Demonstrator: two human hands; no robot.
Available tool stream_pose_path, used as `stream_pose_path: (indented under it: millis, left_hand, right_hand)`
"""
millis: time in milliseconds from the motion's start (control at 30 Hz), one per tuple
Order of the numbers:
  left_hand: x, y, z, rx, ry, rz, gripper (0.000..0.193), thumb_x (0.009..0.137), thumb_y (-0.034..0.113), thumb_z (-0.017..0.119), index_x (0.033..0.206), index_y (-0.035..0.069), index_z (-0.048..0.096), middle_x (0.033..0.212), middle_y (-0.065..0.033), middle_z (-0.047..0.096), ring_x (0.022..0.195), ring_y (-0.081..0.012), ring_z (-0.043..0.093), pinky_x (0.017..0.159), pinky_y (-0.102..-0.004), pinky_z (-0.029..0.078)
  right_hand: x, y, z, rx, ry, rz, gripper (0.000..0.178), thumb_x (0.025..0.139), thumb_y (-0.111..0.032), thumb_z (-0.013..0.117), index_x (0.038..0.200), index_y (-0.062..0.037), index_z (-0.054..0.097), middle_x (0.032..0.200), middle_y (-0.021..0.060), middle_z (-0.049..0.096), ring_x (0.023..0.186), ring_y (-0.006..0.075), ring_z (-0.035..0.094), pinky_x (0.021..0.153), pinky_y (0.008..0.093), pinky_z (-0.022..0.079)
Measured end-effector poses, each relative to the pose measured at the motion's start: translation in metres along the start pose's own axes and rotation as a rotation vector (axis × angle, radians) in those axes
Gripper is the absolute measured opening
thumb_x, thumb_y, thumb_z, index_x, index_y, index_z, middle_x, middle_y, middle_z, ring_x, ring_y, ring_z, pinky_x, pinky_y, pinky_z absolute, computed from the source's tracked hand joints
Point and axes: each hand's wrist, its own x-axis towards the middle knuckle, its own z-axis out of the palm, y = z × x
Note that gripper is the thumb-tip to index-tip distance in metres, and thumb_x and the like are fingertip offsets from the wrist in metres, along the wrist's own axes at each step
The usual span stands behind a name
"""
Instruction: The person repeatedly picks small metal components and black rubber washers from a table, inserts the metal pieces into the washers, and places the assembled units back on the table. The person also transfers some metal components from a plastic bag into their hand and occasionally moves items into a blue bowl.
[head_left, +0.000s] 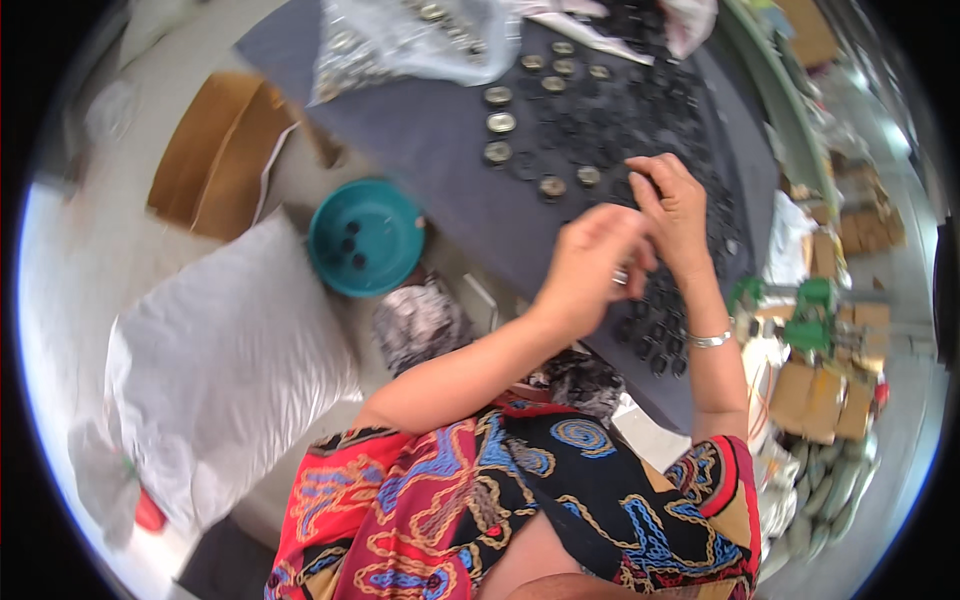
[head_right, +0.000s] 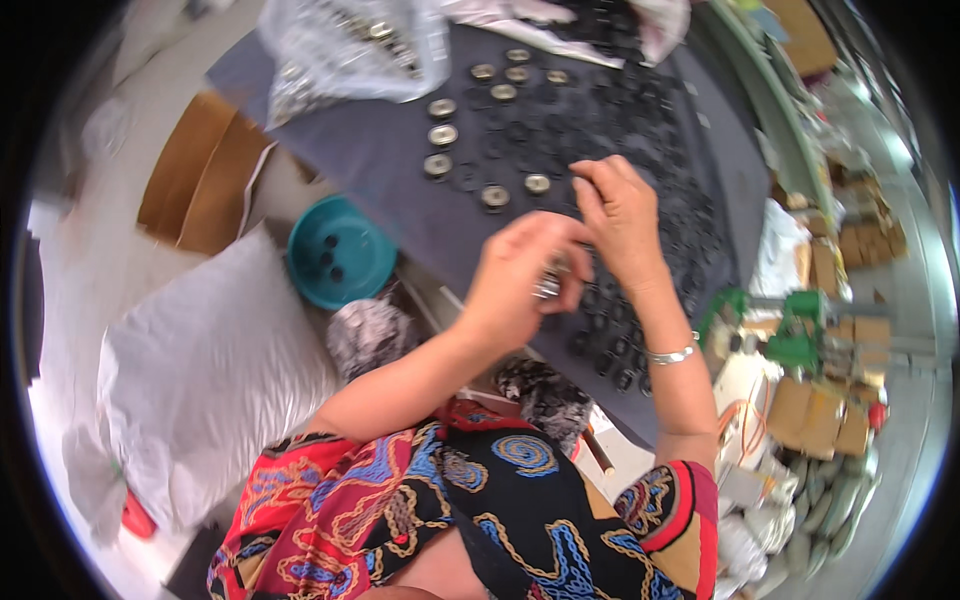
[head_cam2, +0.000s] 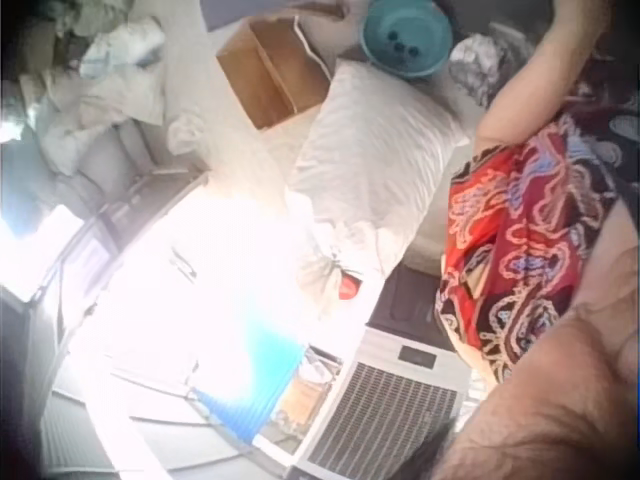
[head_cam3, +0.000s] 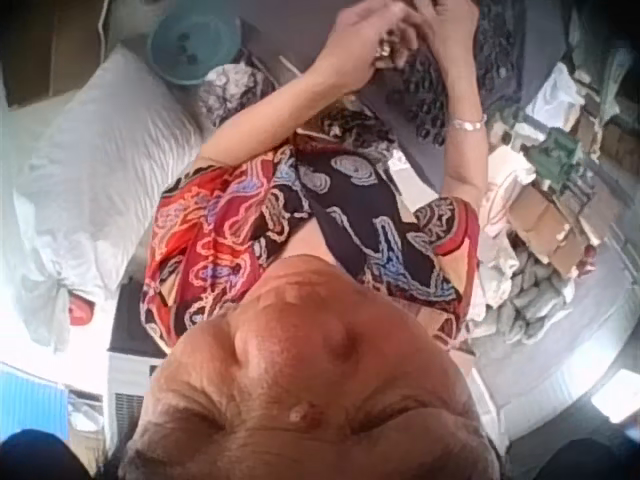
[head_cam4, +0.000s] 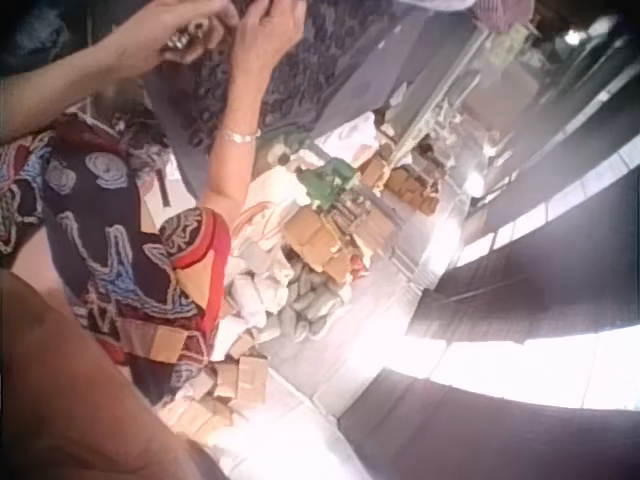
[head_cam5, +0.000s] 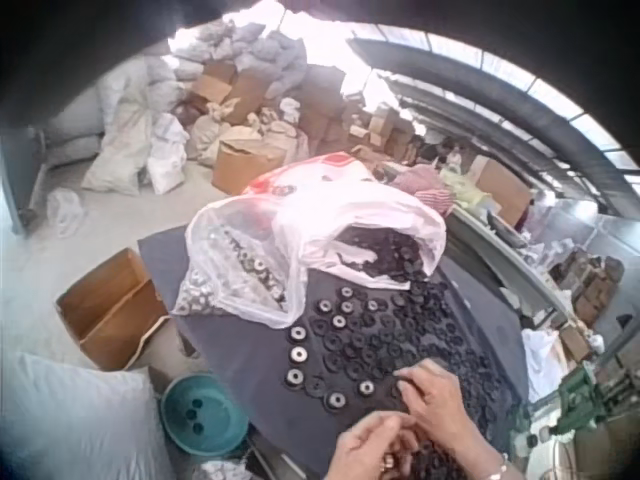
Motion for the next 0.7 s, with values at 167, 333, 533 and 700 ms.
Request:
stream_pose_path:
  millis: [167, 333, 533, 700]
  left_hand:
    - [0.011, -0.002, -0.006, 0.021, 0.033, -0.003, 0.041, 0.1, 0.037, 0.039, 0.11, 0.0, 0.053, 0.076, -0.008, 0.061, 0.052, -0.0124, 0.055, 0.038, -0.0209, 0.033]
    - [0.004, -0.026, 0.012, 0.231, 0.05, -0.042, 0.041, 0.098, 0.037, 0.045, 0.114, 0.0, 0.05, 0.079, -0.0038, 0.057, 0.049, -0.0069, 0.05, 0.039, -0.0207, 0.038]
    - [-0.002, -0.044, 0.016, 0.381, -0.018, 0.023, 0.041, 0.098, 0.036, 0.047, 0.115, -0.002, 0.048, 0.072, -0.0038, 0.056, 0.046, -0.0064, 0.047, 0.038, -0.022, 0.037]
    - [-0.002, -0.044, 0.016, 0.443, -0.077, 0.036, 0.043, 0.098, 0.037, 0.047, 0.115, -0.002, 0.048, 0.07, -0.0048, 0.056, 0.044, -0.0066, 0.046, 0.038, -0.0226, 0.036]
  right_hand:
    - [-0.033, -0.028, -0.036, 0.06, -0.09, -0.146, 0.02, 0.078, -0.006, 0.064, 0.097, -0.003, 0.064, 0.084, 0.0083, 0.058, 0.076, 0.025, 0.057, 0.066, 0.0335, 0.047]
    - [-0.065, -0.039, -0.054, -0.113, -0.273, -0.192, 0.018, 0.071, -0.008, 0.067, 0.087, -0.0032, 0.061, 0.088, 0.008, 0.053, 0.082, 0.0274, 0.052, 0.07, 0.0378, 0.046]
    - [-0.083, -0.04, -0.071, -0.122, -0.398, -0.213, 0.018, 0.067, -0.009, 0.069, 0.076, -0.0042, 0.055, 0.084, 0.0081, 0.05, 0.08, 0.0278, 0.051, 0.067, 0.0384, 0.046]
    - [-0.087, -0.032, -0.069, -0.113, -0.362, -0.249, 0.019, 0.067, -0.009, 0.07, 0.078, -0.0041, 0.056, 0.082, 0.0077, 0.051, 0.079, 0.0279, 0.053, 0.066, 0.0381, 0.047]
